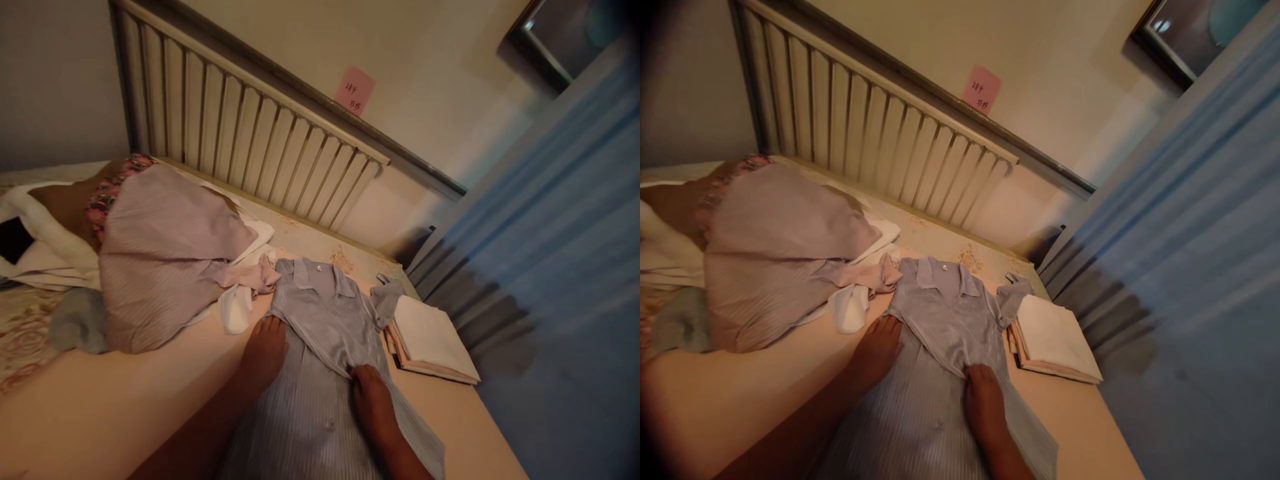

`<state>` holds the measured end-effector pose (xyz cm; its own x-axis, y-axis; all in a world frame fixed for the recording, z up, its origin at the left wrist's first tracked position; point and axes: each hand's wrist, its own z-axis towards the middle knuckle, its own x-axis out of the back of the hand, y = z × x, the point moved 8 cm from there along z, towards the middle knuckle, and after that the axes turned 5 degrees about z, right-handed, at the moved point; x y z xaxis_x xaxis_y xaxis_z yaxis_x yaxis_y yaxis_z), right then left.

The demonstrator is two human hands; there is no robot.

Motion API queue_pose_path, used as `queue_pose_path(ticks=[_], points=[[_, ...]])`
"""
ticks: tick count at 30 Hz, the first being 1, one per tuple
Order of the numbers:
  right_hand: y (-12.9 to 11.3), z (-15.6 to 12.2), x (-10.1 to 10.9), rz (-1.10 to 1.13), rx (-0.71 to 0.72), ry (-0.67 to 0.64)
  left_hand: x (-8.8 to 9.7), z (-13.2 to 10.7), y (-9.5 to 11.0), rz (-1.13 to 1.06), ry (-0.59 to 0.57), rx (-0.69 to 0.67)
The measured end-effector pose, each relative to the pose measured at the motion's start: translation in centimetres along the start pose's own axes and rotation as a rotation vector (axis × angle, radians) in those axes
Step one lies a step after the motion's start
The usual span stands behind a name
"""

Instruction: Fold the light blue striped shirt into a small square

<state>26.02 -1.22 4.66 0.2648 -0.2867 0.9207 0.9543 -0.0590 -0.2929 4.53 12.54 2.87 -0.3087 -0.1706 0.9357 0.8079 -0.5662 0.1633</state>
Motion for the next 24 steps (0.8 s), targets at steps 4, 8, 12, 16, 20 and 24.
queue_pose_path(ticks=[4, 8, 12, 16, 20, 24], points=[[1.1, 0.3, 0.5, 0.043, -0.033, 0.036, 0.2, 0.2, -0.3, 0.009, -0.03, 0.016], [1.9, 0.3, 0.7, 0.102, -0.061, 0.063, 0.8, 0.7, -1.0, 0.009, -0.026, 0.089], [1.9, 0.2, 0.5, 0.131, -0.073, 0.049, 1.3, 1.3, -1.4, 0.034, 0.011, 0.106], [1.5, -0.1, 0.3, 0.13, -0.072, 0.045, 1.2, 2.1, -1.9, 0.062, -0.005, 0.099], [1.4, -0.6, 0.2, 0.111, -0.07, 0.026, 0.9, 2.7, -2.3, 0.083, 0.0, 0.079], [1.8, -0.9, 0.3, 0.085, -0.077, 0.022, 0.8, 3.1, -2.6, 0.115, -0.001, 0.082]])
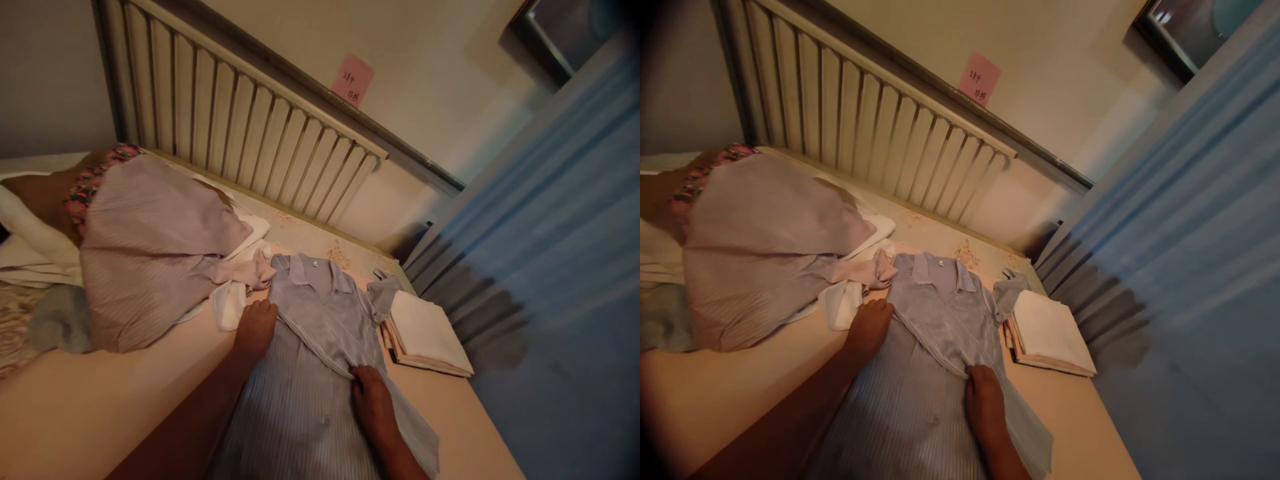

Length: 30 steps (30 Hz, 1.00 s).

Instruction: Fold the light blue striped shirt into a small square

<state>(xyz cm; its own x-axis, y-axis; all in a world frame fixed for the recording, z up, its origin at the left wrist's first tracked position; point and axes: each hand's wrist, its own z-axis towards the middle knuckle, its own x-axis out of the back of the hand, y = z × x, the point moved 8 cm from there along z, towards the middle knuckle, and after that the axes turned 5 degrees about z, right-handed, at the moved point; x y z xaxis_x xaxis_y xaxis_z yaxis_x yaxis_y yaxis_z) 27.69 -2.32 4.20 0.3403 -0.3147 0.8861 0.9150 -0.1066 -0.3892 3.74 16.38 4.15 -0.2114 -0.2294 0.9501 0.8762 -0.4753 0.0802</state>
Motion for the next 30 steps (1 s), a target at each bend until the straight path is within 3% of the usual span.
queue_pose_path(ticks=[8, 14, 19, 24, 30], points=[[1.2, -0.1, 0.6, 0.028, -0.015, 0.093, 0.3, 0.1, -0.7, -0.013, -0.027, 0.049], [0.9, -0.2, 1.0, 0.032, -0.054, 0.074, 0.9, 0.0, -0.5, -0.005, -0.026, 0.053], [1.8, -0.8, 3.0, 0.049, -0.082, 0.133, 1.6, -0.2, 0.0, -0.039, 0.031, 0.036], [7.7, -2.7, 6.3, -0.049, -0.2, 0.191, 0.9, -0.3, 0.9, -0.068, 0.036, -0.043], [16.6, -6.4, 8.8, -0.037, -0.402, 0.121, 0.0, -0.2, 1.0, -0.096, 0.037, -0.061]])
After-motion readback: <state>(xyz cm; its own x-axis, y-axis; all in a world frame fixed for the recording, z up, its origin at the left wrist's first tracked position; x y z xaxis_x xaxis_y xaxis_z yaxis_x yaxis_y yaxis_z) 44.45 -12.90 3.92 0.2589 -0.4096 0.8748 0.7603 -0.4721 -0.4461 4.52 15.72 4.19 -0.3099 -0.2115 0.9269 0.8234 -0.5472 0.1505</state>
